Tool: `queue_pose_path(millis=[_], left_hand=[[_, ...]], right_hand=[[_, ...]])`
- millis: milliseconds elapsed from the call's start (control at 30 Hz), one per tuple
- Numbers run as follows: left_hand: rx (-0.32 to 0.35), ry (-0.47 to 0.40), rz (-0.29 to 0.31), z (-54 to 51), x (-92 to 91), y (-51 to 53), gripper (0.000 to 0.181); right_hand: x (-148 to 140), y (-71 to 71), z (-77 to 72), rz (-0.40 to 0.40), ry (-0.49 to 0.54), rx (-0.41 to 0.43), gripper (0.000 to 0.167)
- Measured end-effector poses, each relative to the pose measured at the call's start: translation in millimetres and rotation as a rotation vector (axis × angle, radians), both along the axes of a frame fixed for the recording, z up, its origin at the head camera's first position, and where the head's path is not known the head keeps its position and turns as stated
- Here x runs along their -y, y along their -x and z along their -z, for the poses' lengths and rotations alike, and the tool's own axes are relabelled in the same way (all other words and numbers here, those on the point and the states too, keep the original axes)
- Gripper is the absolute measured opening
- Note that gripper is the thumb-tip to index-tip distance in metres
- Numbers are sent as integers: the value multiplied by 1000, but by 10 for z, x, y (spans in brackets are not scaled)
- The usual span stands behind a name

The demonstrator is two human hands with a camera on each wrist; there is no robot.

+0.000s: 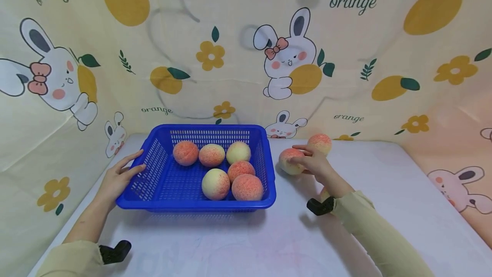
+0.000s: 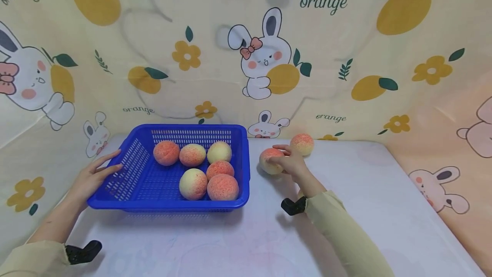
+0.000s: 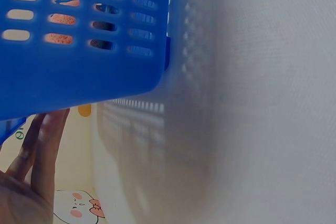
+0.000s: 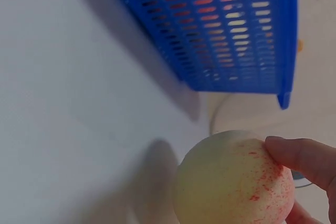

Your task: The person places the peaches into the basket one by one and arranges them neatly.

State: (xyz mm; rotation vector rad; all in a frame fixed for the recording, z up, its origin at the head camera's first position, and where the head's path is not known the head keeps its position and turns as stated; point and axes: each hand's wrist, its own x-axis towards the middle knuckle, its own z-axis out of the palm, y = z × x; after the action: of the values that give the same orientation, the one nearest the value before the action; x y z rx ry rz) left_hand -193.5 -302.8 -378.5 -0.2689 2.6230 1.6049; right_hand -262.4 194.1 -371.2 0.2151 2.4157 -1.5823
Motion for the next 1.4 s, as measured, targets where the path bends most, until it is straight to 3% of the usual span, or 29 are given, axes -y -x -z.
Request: queue_pose_path(millis=[900, 1400], left_hand=[[2, -12, -11, -13, -8, -3, 66], [-7, -1, -18, -7, -13, 1, 67]], right_hand=[[449, 87, -833, -116, 76, -177, 60], [730, 104, -1020, -188, 81, -217, 60]])
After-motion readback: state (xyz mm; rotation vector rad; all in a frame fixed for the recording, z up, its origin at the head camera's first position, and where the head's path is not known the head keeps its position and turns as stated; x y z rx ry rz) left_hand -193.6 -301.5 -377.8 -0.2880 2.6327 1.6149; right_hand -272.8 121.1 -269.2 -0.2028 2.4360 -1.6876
